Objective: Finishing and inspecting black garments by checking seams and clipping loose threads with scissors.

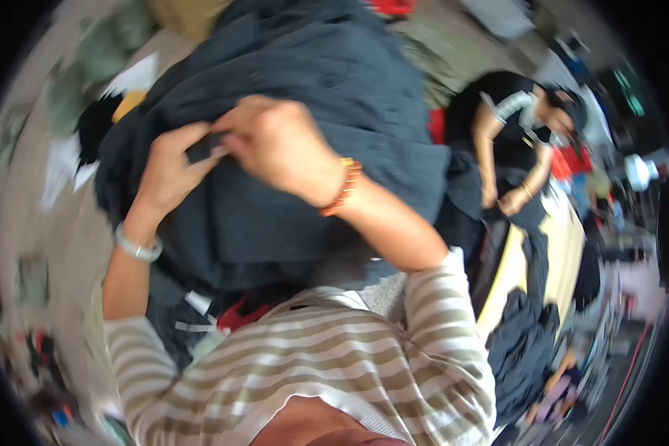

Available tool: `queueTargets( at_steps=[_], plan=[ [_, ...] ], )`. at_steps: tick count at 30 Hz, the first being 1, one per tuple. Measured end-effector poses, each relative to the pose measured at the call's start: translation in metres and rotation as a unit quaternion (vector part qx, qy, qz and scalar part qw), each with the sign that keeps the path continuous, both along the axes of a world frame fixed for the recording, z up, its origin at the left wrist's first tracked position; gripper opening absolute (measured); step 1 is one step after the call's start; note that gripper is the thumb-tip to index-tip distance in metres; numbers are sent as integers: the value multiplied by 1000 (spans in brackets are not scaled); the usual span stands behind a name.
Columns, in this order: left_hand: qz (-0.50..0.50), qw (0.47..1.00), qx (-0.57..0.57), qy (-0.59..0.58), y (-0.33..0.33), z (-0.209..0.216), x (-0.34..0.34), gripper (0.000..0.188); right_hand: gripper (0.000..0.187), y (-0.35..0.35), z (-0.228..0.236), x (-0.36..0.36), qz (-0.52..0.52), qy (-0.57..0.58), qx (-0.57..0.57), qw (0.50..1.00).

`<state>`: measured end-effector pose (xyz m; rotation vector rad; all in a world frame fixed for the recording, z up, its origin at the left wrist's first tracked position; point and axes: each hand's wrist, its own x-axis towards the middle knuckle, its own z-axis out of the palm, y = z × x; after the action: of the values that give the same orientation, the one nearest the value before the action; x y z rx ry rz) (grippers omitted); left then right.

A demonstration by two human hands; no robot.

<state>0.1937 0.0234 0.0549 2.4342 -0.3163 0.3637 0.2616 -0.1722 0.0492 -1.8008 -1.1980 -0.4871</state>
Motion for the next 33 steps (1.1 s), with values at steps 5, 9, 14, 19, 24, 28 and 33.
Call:
queueTargets(
  at_steps=[5,9,14,19,24,28,33],
  plan=[
    [-35,997,40,47,29,-12,24,21,13,5,-6,-2,14,-29,-11,999],
    [-232,866,-344,278,43,8,54,52,9,-10,-13,6,-43,91,7,995],
    [-23,898,-355,259,32,-21,119,37,10,-8,-17,14,-35,118,-32,992],
    [-44,955,-245,160,29,-45,138,20,11,-5,-19,20,-33,130,-27,991],
    [7,947,-283,151,34,-53,138,17,15,2,-25,24,-45,107,-61,991],
    [-6,939,-296,176,21,-41,130,10,16,8,-37,34,-84,35,-9,996],
    [-84,911,-347,208,37,-35,103,14,16,3,-29,30,-114,31,-31,992]
  ],
)
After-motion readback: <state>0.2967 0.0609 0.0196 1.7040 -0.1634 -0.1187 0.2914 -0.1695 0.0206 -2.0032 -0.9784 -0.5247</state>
